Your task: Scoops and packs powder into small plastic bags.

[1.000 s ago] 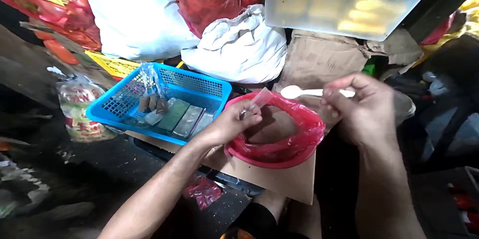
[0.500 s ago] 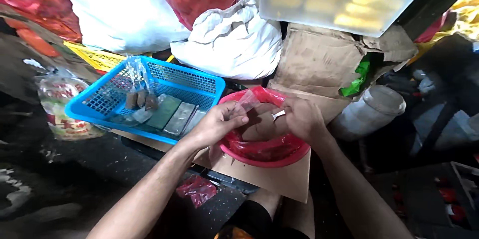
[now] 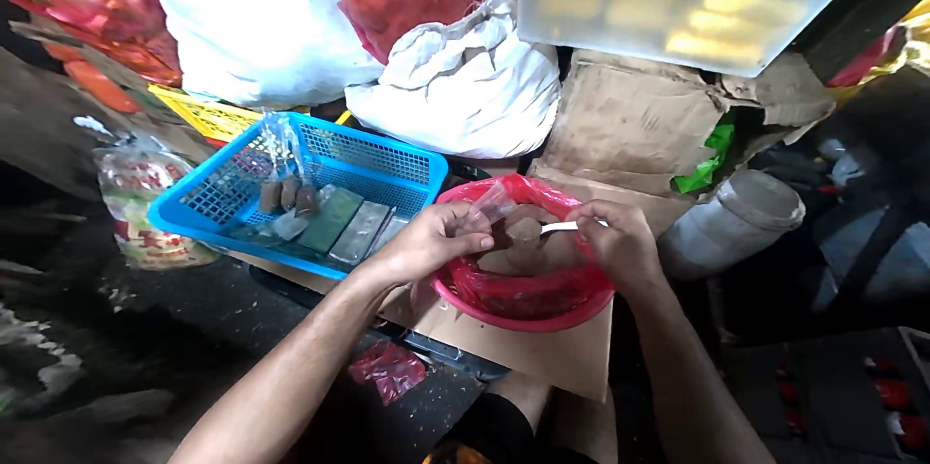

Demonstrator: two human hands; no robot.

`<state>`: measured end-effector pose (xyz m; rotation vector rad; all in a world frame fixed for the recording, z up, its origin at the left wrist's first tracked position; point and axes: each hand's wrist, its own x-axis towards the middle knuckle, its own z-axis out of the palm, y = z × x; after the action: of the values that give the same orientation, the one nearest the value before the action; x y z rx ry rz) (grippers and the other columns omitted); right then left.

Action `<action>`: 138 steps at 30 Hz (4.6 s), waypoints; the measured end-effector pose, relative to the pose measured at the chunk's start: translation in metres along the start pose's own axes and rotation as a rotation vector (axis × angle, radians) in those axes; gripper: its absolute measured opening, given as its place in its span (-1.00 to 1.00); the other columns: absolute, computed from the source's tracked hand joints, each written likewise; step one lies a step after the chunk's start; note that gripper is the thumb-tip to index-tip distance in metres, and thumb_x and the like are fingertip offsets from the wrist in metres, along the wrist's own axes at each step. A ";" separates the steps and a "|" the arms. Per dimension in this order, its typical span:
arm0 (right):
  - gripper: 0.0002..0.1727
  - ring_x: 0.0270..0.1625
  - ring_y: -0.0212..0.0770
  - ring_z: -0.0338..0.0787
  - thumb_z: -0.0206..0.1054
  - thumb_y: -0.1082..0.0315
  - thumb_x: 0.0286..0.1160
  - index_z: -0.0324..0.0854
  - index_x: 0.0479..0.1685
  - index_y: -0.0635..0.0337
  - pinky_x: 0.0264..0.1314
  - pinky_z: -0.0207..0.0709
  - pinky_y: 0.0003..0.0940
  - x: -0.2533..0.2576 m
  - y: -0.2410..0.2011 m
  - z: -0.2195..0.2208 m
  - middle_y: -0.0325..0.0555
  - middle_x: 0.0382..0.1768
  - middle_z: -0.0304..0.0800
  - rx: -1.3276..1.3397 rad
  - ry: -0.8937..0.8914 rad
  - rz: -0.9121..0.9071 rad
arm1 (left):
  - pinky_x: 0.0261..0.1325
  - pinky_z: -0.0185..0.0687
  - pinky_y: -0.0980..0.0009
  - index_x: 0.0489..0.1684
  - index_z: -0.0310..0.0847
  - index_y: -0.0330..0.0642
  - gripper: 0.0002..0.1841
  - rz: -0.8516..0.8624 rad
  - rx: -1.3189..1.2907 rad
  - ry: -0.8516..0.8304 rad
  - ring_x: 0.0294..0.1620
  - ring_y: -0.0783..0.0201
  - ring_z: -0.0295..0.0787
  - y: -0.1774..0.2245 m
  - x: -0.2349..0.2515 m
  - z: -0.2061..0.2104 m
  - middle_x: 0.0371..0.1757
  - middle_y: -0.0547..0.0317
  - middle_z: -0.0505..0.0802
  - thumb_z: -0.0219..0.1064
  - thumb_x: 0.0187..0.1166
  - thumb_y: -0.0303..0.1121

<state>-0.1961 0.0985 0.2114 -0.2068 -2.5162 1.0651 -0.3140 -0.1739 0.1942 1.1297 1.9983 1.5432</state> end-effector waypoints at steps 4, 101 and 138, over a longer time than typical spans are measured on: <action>-0.75 -0.49 -0.26 0.66 0.22 0.47 0.60 0.86 -0.18 0.09 -0.44 0.57 -0.20 0.000 0.000 -0.007 -0.17 -0.44 0.79 0.096 0.024 0.042 | -0.35 0.65 0.39 -0.11 0.76 -0.14 -0.92 -0.005 0.006 -0.025 -0.38 0.32 0.72 0.006 0.003 -0.002 -0.35 0.17 0.83 0.45 0.56 -0.39; -0.82 -0.19 -0.36 0.78 0.29 0.27 0.62 0.85 -0.15 -0.06 -0.06 0.67 -0.20 0.033 -0.101 -0.042 -0.32 -0.23 0.86 -0.334 -0.178 -0.452 | -0.16 0.78 0.37 -0.06 0.75 -0.16 -0.80 0.082 0.029 -0.021 -0.27 0.36 0.80 0.016 0.007 0.014 -0.24 0.21 0.87 0.57 0.45 -0.37; -0.81 -0.08 0.12 0.82 0.30 0.23 0.65 0.85 -0.18 -0.01 -0.02 0.50 0.40 -0.022 0.012 -0.013 -0.03 -0.21 0.89 -0.389 0.036 0.090 | -0.60 0.32 0.54 -0.02 0.72 -0.13 -0.84 -0.073 -0.103 0.001 -0.63 0.43 0.43 0.007 0.010 0.011 -0.45 0.23 0.71 0.41 0.63 -0.27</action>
<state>-0.1709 0.1097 0.2044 -0.4462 -2.6798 0.5850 -0.3093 -0.1589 0.1987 1.0046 1.9158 1.5898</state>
